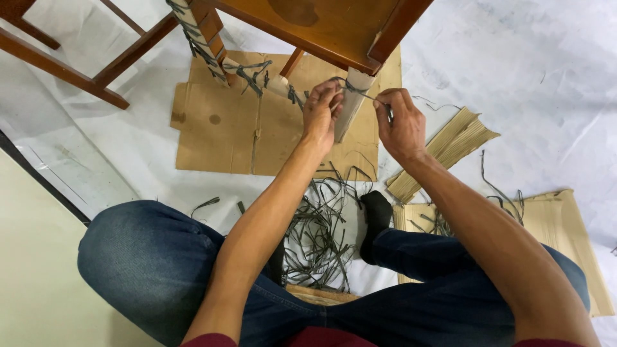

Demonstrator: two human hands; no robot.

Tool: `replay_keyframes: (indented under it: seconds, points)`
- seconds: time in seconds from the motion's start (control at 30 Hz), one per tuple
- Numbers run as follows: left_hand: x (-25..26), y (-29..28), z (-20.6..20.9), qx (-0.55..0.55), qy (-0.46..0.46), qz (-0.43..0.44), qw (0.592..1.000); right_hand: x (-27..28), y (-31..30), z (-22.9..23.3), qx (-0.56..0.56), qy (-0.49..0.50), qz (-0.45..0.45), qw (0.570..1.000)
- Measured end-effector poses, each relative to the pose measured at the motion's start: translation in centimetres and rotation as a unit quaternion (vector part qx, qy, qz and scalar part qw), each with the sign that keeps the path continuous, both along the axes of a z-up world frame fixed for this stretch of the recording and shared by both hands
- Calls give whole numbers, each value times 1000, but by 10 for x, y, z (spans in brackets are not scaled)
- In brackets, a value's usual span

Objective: Wrapping the legs of a wooden table with protective cardboard and plastic strips.

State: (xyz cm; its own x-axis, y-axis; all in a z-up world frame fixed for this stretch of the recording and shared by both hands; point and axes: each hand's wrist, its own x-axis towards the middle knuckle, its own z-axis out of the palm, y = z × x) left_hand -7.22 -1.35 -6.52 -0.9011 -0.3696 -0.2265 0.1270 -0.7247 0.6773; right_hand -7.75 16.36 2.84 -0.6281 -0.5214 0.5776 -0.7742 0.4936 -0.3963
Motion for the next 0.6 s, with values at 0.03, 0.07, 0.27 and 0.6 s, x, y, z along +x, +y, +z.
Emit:
replay_keyframes:
  seconds: [0.03,0.07,0.27,0.6]
  points:
    - [2,1,4,38,23,13,999,-2,3,-1,3,-14,-13,1000]
    - [5,2,9,38,23,13,999,-2,5,-1,3,-14,-13,1000]
    - [8,4,22,28,81,26,996,2,12,4,12,-5,-12,1000]
    - [-8,-9,15,101,165,40,980,-22,31,-10,128,16,-2,992]
